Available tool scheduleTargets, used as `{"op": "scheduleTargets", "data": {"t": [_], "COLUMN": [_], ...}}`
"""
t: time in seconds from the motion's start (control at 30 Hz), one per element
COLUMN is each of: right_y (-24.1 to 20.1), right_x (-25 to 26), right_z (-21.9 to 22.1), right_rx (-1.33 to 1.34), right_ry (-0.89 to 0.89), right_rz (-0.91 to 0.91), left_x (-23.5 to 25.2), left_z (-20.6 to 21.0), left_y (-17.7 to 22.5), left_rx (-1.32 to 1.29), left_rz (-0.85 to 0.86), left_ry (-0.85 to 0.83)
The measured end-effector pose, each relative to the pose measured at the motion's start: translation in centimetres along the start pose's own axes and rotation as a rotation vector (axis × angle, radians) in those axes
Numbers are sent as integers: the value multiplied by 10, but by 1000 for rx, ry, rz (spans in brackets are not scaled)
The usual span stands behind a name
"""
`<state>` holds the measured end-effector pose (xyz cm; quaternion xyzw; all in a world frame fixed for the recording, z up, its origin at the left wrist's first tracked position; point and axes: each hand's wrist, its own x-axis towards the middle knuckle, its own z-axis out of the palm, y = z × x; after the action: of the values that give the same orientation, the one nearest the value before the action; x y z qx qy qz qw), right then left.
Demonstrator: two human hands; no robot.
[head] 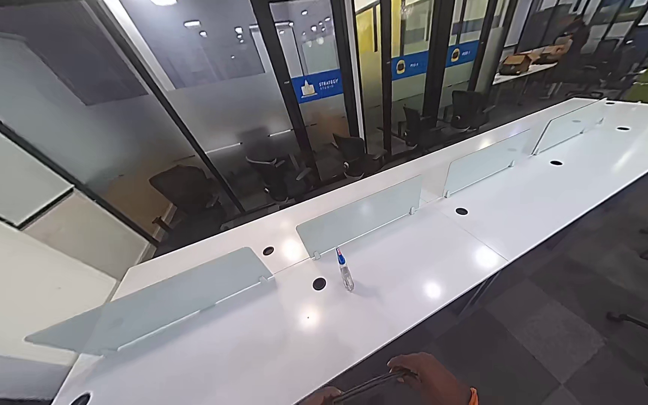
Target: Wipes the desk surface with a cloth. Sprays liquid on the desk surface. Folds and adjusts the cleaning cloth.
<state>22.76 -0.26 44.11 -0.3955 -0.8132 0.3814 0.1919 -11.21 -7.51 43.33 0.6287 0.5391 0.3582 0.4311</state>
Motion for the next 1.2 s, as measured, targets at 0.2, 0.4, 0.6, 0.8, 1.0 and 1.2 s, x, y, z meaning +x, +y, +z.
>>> {"op": "scheduleTargets", "data": {"t": [0.2, 0.4, 0.6, 0.8, 1.0, 1.2], "right_y": [-9, -5, -3, -28, -29, 25], "right_x": [24, 75, 137, 189, 184, 188], "right_z": [35, 110, 182, 151, 168, 250], "right_rx": [-13, -80, -180, -219, -274, -477], "right_ry": [-17, -299, -431, -62, 319, -257], "right_rz": [1, 94, 268, 336, 137, 502], "left_x": [-32, -59, -44, 18, 27, -3], "left_z": [-19, -53, -90, -133, -142, -118], "left_y": [-32, -71, -136, -131, -135, -241], "left_rx": [-18, 229, 238, 166, 176, 326], "left_rz": [-20, -378, -576, -333, 105, -242], "left_ry": [131, 143, -1, 85, 288, -511]}}
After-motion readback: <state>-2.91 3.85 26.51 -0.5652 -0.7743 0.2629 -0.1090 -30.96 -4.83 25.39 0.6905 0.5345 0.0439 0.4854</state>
